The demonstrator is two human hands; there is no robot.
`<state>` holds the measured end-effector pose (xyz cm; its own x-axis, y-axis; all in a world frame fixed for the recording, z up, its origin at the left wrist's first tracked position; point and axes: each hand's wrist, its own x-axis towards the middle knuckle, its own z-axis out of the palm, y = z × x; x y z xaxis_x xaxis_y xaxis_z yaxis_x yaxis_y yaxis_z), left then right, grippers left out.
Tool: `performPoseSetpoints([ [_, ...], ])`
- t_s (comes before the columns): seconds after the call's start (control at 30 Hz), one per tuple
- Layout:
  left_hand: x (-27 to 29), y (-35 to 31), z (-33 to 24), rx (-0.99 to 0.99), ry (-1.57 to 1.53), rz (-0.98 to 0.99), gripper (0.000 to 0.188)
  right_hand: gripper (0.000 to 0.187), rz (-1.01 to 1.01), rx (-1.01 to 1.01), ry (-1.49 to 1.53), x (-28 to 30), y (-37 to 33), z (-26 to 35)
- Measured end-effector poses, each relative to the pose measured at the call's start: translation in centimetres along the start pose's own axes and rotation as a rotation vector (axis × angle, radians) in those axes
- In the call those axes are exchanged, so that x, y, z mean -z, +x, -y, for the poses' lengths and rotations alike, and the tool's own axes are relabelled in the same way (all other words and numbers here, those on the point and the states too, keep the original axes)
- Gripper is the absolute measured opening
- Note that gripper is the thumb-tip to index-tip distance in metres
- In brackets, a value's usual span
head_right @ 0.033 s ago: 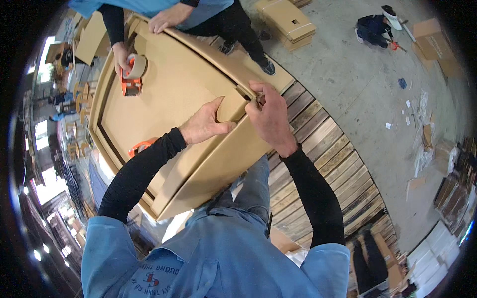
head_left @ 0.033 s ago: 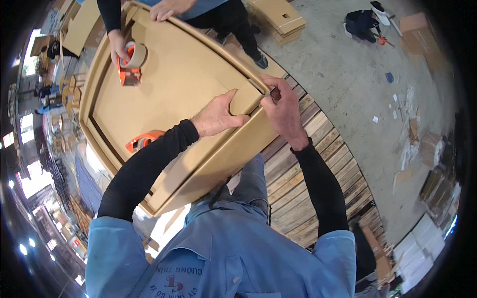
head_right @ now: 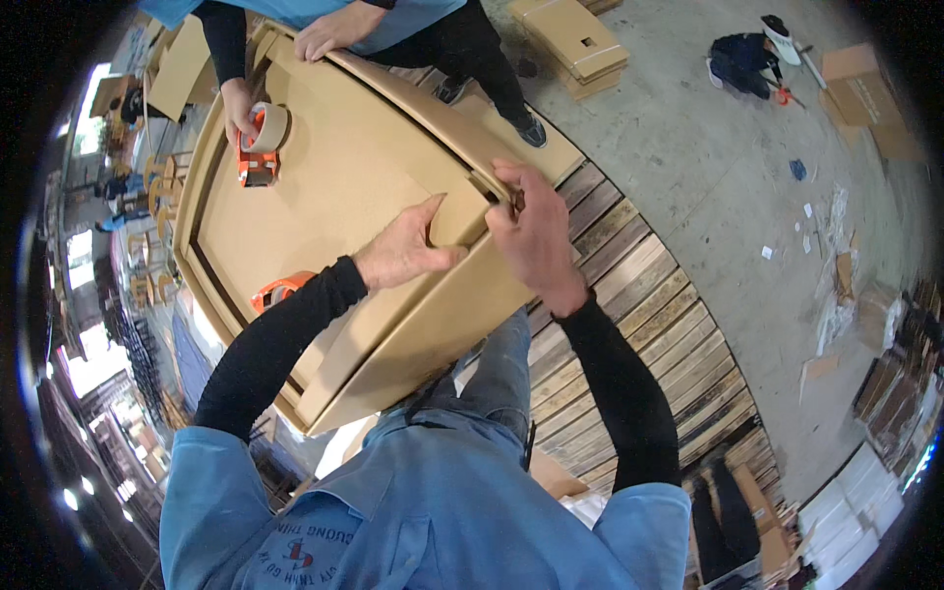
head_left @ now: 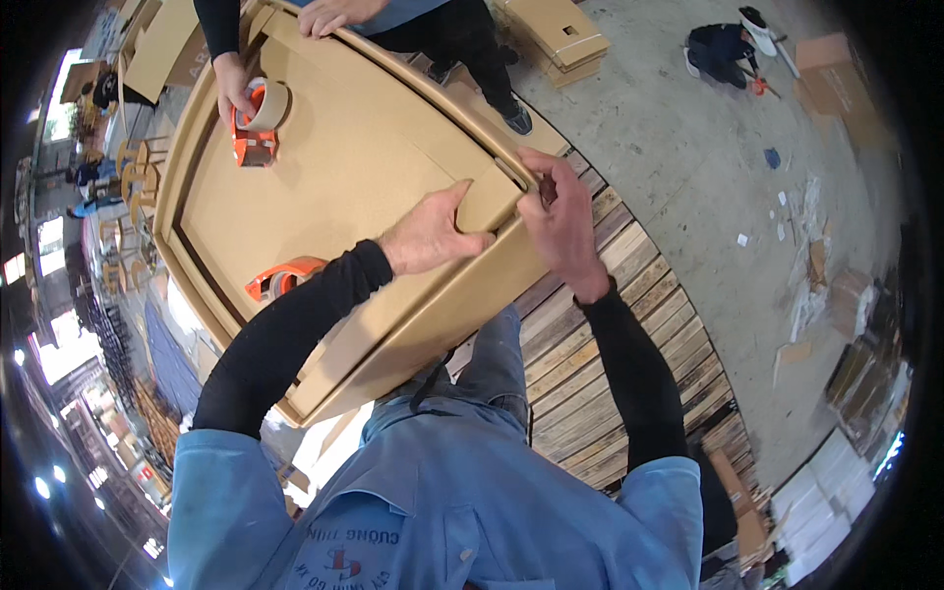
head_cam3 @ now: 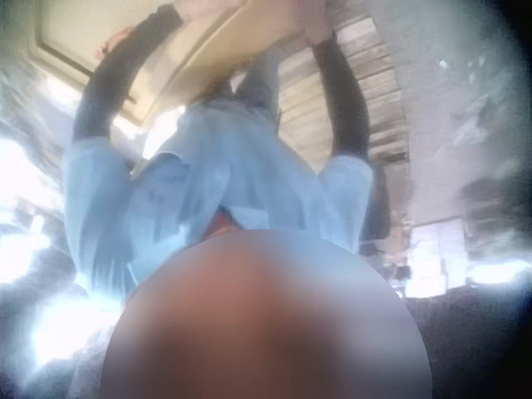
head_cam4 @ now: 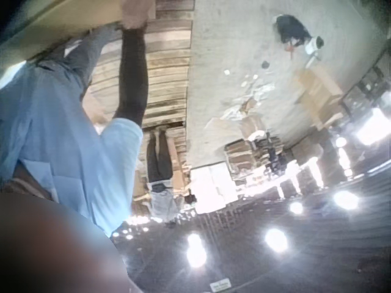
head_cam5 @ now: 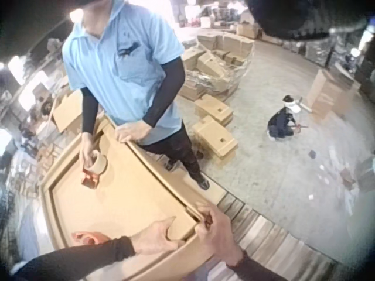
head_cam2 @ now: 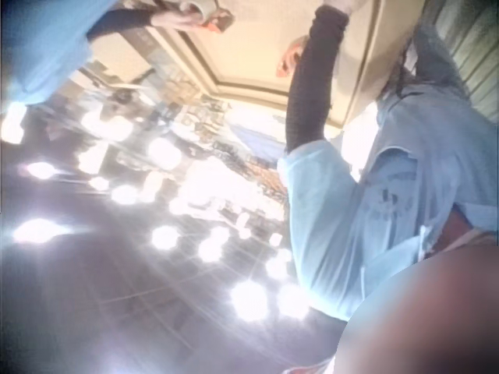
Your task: The person folds and assembles a flat cardboard box into a rectangular package, then seals it with packing tape. The person uses a handheld tape dispenser to apply tape along the box seams.
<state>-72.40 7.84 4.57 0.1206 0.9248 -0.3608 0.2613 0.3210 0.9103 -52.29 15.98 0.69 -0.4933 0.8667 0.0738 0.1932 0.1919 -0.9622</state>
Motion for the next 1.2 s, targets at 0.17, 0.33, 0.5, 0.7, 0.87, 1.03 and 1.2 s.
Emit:
performPoseSetpoints([
  [0.17,-0.6,-0.2,-2.6,0.152,0.52,-0.073,0.065,0.028,-0.115,0.143,0.254,-2.1,0.5,-2.1],
  [0.33,-0.5,0.2,-2.4,0.166,0.435,-0.087,0.058,0.023,-0.123,0.022,0.499,-2.9,1.0,-1.4],
  [0.5,0.0,0.3,-0.2,-0.009,0.289,-0.083,0.056,0.021,-0.113,-0.034,0.402,-2.2,1.3,-1.3],
  [0.7,0.5,1.4,-0.7,0.067,0.579,-0.115,0.055,0.024,-0.032,0.02,0.447,-0.7,2.0,-1.6],
  [0.87,-1.5,0.6,-1.9,0.099,0.795,-0.119,0.045,0.028,0.02,0.012,0.45,-0.1,1.1,-1.7],
  [1.03,-2.2,-0.8,-0.6,-0.229,0.853,-0.508,0.037,0.029,-0.011,0.034,0.442,-0.6,1.1,-1.9],
  [1.2,-0.4,-0.6,-5.9,-0.488,0.788,-0.75,0.038,0.027,-0.045,0.02,0.395,-0.5,1.1,-2.4],
])
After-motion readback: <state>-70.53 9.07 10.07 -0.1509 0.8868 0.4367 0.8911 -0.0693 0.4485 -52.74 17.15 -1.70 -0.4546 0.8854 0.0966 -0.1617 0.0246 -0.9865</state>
